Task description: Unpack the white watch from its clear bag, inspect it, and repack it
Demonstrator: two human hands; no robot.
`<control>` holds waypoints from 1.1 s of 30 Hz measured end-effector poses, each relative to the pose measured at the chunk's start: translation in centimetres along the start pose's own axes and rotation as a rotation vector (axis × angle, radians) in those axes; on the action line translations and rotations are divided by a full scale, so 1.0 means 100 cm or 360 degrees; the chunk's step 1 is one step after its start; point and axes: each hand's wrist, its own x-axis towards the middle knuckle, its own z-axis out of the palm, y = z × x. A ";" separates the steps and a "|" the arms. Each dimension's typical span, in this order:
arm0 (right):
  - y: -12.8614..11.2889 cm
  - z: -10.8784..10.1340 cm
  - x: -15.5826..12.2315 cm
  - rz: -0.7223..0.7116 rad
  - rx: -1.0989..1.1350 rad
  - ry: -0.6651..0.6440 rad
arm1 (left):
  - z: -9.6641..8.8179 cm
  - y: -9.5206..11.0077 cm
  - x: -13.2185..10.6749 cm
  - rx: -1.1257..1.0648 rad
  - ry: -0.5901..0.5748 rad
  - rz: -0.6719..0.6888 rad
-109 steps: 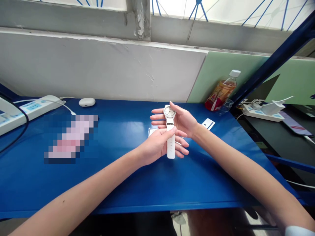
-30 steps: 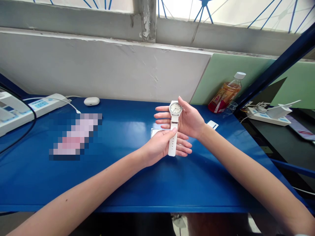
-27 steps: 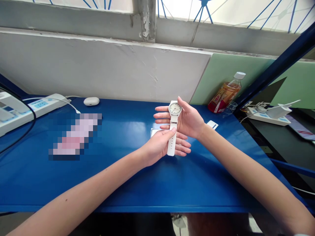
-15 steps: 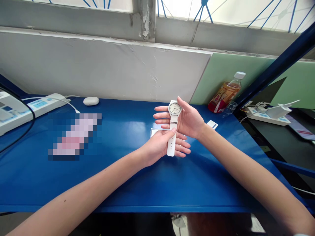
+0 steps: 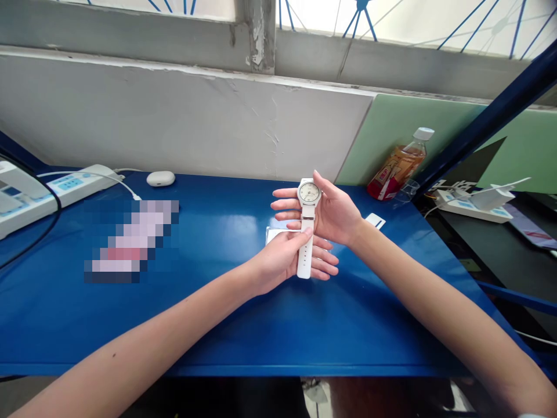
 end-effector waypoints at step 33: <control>0.001 -0.003 0.003 -0.0381 -0.0055 0.0446 | -0.007 -0.004 0.005 -0.0037 0.0169 0.0209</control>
